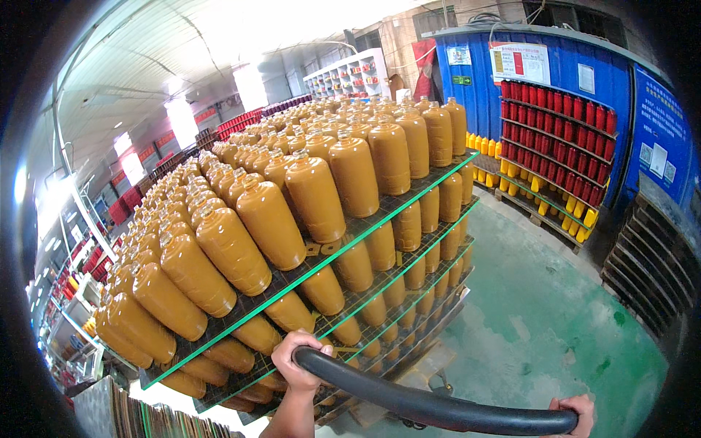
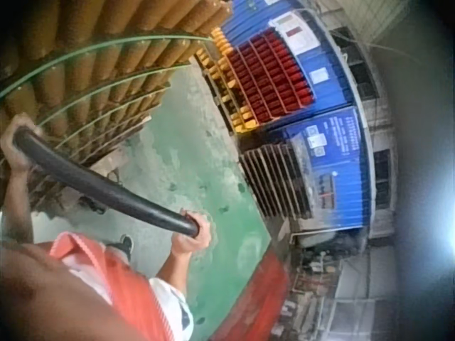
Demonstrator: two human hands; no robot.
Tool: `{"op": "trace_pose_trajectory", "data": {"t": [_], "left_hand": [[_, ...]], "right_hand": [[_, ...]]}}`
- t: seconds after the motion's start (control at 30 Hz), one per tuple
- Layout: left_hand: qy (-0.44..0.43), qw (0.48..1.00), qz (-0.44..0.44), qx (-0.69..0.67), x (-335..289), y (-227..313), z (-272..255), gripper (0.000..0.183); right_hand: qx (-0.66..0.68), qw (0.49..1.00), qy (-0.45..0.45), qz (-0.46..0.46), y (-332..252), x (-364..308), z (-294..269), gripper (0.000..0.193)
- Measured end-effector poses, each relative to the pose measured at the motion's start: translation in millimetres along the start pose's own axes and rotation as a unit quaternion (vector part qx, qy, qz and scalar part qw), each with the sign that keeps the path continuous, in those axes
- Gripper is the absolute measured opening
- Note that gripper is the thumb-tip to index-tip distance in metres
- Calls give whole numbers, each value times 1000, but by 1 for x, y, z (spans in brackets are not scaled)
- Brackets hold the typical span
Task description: The person moves a pallet of yellow containers using a manual pallet jack, then repeatedly picks up containers from a conveyor and places them into a metal tray. The person handles the containers one at a time and arranges them in the tray.
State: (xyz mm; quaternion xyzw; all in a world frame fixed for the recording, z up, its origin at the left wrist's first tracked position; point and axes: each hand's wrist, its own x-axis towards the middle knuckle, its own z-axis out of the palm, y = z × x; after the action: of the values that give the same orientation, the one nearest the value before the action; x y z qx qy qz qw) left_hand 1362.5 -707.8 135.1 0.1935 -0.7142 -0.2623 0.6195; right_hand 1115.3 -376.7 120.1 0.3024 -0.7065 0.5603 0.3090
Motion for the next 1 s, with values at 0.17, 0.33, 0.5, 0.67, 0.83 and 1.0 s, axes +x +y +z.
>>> {"op": "trace_pose_trajectory", "data": {"t": [0.17,0.33,0.5,0.67,0.83,1.0], "left_hand": [[34,999,-3,16,4,-11,14,22],[57,998,12,17,5,-21,28,25],[85,996,22,-9,5,-26,43,20],[78,997,8,9,3,-16,55,16],[105,992,16,71,1,-9,61,26],[142,982,33,120,-5,4,81,26]], "right_hand": [[21,999,-26,7,-13,-3,1,20],[18,999,-23,-32,-3,7,7,25],[57,998,-17,-33,10,17,12,24],[64,998,-18,-11,19,30,11,29],[79,995,-53,-22,51,48,10,34],[61,994,-90,4,79,67,2,35]]}}
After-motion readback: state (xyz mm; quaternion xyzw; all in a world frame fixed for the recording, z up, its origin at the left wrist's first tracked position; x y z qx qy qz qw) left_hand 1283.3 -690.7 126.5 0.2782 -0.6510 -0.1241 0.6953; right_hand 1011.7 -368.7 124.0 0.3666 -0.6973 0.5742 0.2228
